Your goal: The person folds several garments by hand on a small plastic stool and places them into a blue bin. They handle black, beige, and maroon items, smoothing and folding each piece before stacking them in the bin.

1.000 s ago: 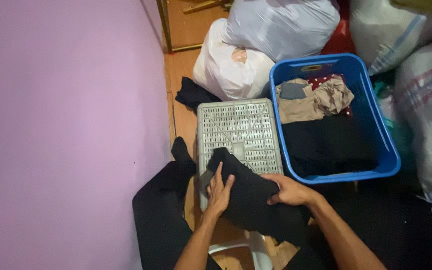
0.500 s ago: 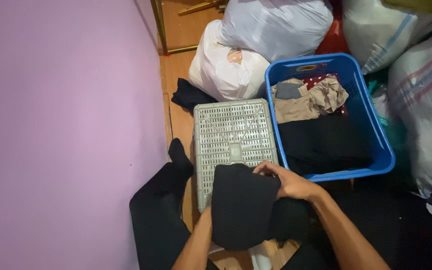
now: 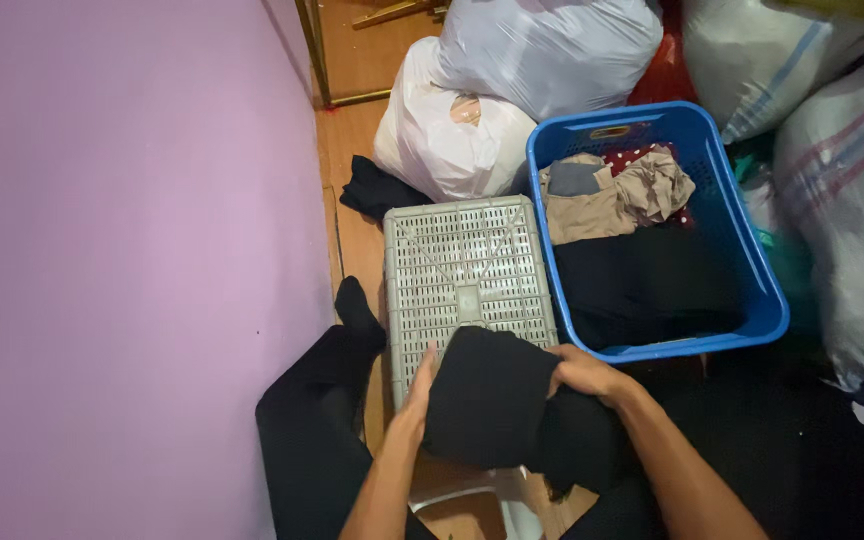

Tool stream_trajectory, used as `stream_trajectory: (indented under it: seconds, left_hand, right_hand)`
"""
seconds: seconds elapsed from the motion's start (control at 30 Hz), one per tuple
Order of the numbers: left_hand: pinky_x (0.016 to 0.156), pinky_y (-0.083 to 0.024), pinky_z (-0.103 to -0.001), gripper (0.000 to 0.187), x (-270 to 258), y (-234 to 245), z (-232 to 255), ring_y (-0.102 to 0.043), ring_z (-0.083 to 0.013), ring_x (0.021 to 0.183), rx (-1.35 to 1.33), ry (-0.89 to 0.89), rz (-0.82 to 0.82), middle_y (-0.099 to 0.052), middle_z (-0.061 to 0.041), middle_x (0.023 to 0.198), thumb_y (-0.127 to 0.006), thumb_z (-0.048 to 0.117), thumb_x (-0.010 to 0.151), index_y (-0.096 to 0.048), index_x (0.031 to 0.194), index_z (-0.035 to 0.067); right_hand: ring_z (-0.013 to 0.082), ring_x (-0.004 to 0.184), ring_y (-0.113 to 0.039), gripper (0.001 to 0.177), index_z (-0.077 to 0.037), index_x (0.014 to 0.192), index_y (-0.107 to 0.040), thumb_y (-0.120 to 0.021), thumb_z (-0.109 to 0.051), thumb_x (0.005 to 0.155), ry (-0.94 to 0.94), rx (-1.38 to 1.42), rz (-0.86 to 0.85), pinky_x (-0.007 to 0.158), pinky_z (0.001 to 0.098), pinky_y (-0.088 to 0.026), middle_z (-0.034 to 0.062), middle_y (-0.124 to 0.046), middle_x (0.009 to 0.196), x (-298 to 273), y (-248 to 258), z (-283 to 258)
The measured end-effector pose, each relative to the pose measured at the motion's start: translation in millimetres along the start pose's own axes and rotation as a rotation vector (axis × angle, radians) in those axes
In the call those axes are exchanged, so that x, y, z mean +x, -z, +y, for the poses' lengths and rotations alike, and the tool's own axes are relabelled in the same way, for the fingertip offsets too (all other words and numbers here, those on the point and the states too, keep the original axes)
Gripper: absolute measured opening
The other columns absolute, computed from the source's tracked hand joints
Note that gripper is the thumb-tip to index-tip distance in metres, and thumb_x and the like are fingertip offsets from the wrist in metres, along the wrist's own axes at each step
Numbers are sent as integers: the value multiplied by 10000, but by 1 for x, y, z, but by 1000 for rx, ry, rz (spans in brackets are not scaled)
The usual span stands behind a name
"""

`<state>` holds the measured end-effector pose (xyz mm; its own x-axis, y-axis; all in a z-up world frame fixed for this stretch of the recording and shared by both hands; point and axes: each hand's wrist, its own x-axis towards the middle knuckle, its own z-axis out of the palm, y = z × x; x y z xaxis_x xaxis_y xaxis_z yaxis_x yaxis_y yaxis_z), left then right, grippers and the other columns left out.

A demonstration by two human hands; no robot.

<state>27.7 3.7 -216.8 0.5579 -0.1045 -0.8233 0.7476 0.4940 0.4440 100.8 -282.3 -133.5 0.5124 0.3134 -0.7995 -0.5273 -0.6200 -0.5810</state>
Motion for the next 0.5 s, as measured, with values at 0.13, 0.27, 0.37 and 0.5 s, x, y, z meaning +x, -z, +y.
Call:
stream_trajectory:
  seconds: [0.13, 0.27, 0.37, 0.5]
  left_hand:
    - [1023, -524, -431, 602, -23, -11, 21, -695, -308, 1162, 506, -549, 519, -713, -182, 1279, -529, 498, 987, -610, 1357, 30]
    - [1151, -388, -429, 820, -44, -31, 20, -469, -304, 1403, 813, -736, 160, -475, -201, 1533, -763, 443, 877, -415, 1511, 58]
    - [1160, -355, -442, 935, -42, -42, 16, -434, -305, 1419, 743, -709, -170, -403, -192, 1558, -806, 383, 827, -326, 1563, 65]
    - [1123, -430, -419, 928, -30, -35, 8, -515, -299, 1355, 342, -367, -386, -493, -173, 1488, -793, 339, 800, -323, 1570, 120]
  right_hand:
    - [355, 1043, -723, 703, 10, 1314, -662, -688, -36, 613, -28, 66, 132, 991, 418, -529, 253, -772, 1086, 4, -4, -2]
    - [322, 1027, -729, 717, -11, 1302, -672, -731, -48, 588, 21, -53, 130, 980, 395, -537, 197, -756, 1110, 3, -13, -20]
    - [308, 996, -744, 691, 1, 1261, -695, -766, -76, 578, 175, -126, 47, 941, 372, -546, 199, -776, 1096, -6, -17, -32]
    - [305, 956, -748, 634, 59, 1176, -720, -810, -106, 571, 402, -131, -16, 892, 361, -570, 232, -798, 1049, -16, -29, -51]
